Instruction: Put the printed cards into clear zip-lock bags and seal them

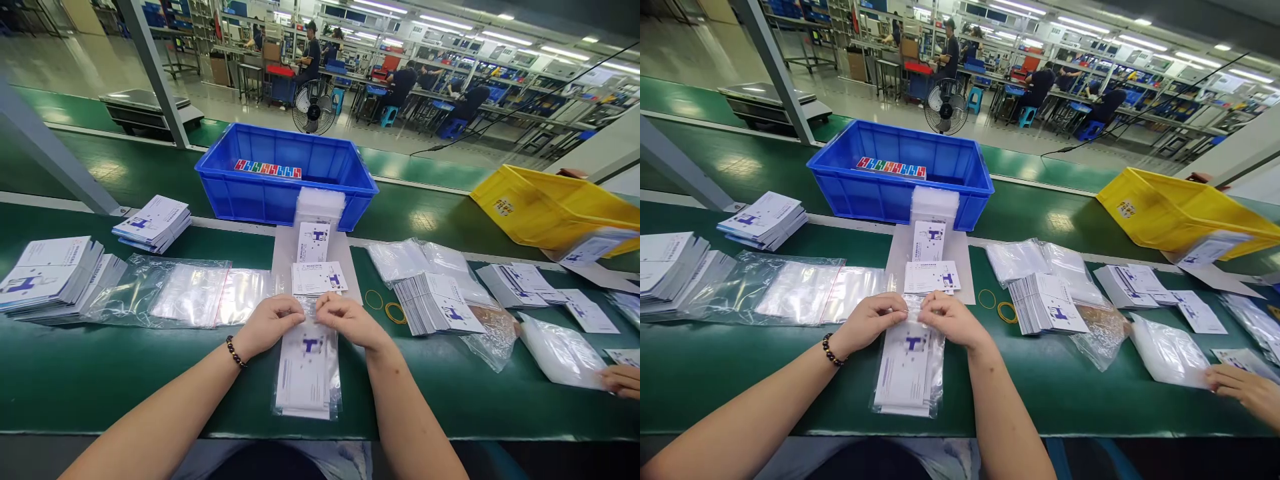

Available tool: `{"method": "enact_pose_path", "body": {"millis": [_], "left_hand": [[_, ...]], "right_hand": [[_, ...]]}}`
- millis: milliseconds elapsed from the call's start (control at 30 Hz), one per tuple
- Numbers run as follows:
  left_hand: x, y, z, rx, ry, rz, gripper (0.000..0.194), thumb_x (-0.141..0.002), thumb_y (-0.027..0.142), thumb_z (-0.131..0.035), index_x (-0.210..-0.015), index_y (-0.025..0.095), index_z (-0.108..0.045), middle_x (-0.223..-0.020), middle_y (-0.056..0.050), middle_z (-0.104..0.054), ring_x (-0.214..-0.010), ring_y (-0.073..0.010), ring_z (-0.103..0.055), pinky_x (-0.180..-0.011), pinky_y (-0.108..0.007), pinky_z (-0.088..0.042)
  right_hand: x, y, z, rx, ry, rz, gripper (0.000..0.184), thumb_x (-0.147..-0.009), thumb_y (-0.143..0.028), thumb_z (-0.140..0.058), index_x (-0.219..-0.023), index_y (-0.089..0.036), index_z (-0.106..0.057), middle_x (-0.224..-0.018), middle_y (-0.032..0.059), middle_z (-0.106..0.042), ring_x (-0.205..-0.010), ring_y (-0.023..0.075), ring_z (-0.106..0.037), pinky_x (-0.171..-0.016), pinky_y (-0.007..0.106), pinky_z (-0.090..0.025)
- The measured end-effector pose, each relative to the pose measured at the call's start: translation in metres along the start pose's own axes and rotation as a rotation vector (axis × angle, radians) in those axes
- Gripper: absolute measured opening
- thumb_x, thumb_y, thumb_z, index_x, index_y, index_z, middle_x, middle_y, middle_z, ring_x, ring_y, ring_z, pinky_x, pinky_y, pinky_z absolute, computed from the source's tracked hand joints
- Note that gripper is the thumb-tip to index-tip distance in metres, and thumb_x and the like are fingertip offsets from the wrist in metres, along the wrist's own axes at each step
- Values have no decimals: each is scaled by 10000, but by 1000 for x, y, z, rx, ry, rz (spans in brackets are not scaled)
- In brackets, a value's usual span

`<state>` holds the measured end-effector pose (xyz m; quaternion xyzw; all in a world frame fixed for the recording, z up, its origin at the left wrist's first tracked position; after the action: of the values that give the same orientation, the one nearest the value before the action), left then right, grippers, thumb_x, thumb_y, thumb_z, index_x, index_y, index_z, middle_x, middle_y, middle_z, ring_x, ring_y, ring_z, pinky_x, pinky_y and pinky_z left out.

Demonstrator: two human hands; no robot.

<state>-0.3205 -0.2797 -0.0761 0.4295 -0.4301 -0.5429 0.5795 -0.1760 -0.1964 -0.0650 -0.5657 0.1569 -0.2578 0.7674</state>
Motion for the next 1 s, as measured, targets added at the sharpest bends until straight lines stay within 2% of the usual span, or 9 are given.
{"method": "enact_pose_path", "body": {"millis": [67, 133, 233, 300, 400, 500, 600, 867, 1000], "left_hand": [[0, -1, -1, 53, 39, 20, 175, -730, 291, -537, -648, 153, -608, -843, -48, -552, -762, -147, -526, -644, -248, -453], [0, -4, -2, 149, 40, 103, 158, -702, 309, -572, -734, 157, -600, -909, -50, -537, -722, -134, -528, -587, -244, -462], [0, -9, -3, 322, 13, 229, 294, -645, 311, -639, -879, 157, -551, -841, -25, -555, -633, -106, -526, -575, -251, -467], [-1, -12, -3, 360, 0, 258, 250, -643, 319, -639, -782, 130, -551, -697, 2, -548, -592, -99, -512, -576, -247, -454], [-2, -13, -1, 287, 31, 239, 217, -667, 324, -597, -618, 124, -528, -571, 22, -506, -538, -91, -475, -538, -229, -412], [-2, -10, 1, 178, 76, 192, 185, -674, 305, -572, -617, 133, -534, -570, 23, -508, -538, -94, -464, -523, -220, -388], [-1, -6, 0, 130, 71, 161, 163, -688, 283, -549, -617, 138, -527, -582, 23, -512, -550, -94, -466, -534, -217, -390], [-1, -4, -10, 90, -15, 160, 170, -702, 288, -543, -631, 133, -536, -627, -6, -554, -586, -112, -501, -523, -217, -412], [0, -3, -7, 45, -53, 137, 177, -717, 306, -533, -669, 138, -553, -679, -24, -587, -632, -130, -528, -561, -234, -429]], "right_hand": [[1, -2, -6, 26, -153, 3, 191, -713, -318, -587, -590, -174, -615, -784, 8, -561, -736, 129, -520, -707, 265, -409], [2, -1, -9, 2, -197, -40, 179, -718, -309, -582, -607, -172, -614, -715, 0, -556, -686, 124, -514, -670, 257, -411], [2, 3, -9, -50, -141, -83, 119, -720, -267, -573, -672, -166, -614, -672, -5, -553, -648, 118, -503, -632, 247, -404], [1, 4, -8, -85, -63, -85, 113, -702, -232, -584, -797, -177, -611, -696, -13, -547, -652, 113, -497, -632, 243, -402], [1, 5, -8, -123, 1, -105, 249, -670, -213, -605, -916, -191, -577, -626, -48, -490, -585, 95, -462, -592, 233, -391], [0, 6, -10, -114, 29, -130, 97, -674, -248, -588, -715, -161, -575, -587, -40, -482, -553, 91, -440, -547, 223, -369], [-2, 4, -11, -71, 76, -122, 153, -686, -260, -562, -583, -152, -524, -583, -24, -496, -554, 93, -432, -525, 217, -349], [-2, 2, -25, -29, 42, -160, 191, -685, -318, -582, -595, -158, -531, -552, -28, -478, -516, 87, -415, -479, 206, -337], [-1, 1, -23, 11, 36, -108, 168, -702, -291, -568, -604, -158, -534, -562, -27, -484, -521, 85, -411, -481, 201, -332]]}}
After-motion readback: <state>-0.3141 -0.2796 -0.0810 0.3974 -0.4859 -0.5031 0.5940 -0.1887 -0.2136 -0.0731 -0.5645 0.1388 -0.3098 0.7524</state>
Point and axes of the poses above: each hand's wrist, its own x-axis away from the middle knuckle, its own z-axis out of the back of the hand, y = z × x, the point moved 3 cm from there along -x, towards the middle knuckle
